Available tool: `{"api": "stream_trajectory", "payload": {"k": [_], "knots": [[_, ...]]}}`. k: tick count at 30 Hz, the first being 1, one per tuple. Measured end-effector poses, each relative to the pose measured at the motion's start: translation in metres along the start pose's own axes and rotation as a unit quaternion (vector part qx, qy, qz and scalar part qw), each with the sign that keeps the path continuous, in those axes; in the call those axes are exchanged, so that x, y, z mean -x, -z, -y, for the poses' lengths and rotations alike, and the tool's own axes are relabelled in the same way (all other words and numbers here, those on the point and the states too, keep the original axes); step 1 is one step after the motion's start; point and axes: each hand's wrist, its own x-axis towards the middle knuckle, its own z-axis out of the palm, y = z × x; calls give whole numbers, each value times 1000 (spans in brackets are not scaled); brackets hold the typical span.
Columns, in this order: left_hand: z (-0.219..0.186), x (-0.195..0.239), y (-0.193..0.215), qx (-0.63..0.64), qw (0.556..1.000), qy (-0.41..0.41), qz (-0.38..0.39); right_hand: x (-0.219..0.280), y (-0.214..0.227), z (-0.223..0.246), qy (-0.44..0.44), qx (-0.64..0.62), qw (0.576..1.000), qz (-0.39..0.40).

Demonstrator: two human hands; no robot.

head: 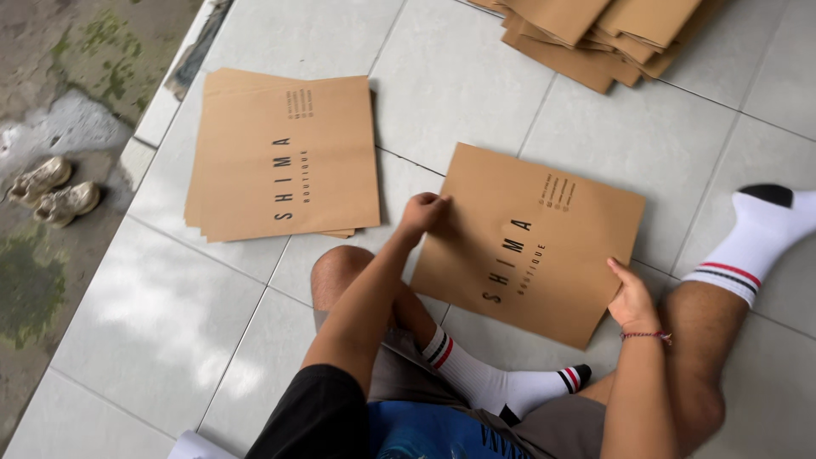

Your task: The person sits on a tiled floor and repeatedly folds flat brown paper bags labeled 'SHIMA BOUTIQUE' by hand. They fold the sides inward, crease the edges, and stack the finished bags into a pile.

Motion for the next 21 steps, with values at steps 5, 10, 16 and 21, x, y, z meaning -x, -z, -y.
{"api": "stream_trajectory", "payload": {"k": [5, 10, 16, 21], "knots": [[-15, 16, 35, 26, 998, 30, 46, 87, -51, 60, 9, -66, 995, 78], [-171, 149, 50, -150, 981, -83, -89, 68, -38, 34, 186, 47, 980, 42], [-260, 222, 17, -467, 769, -362, 245, 167, -63, 73, 445, 208, 858, 151], [-276, 251, 16, -465, 737, -451, 191, 173, -5, 31, 513, 187, 834, 77]]}}
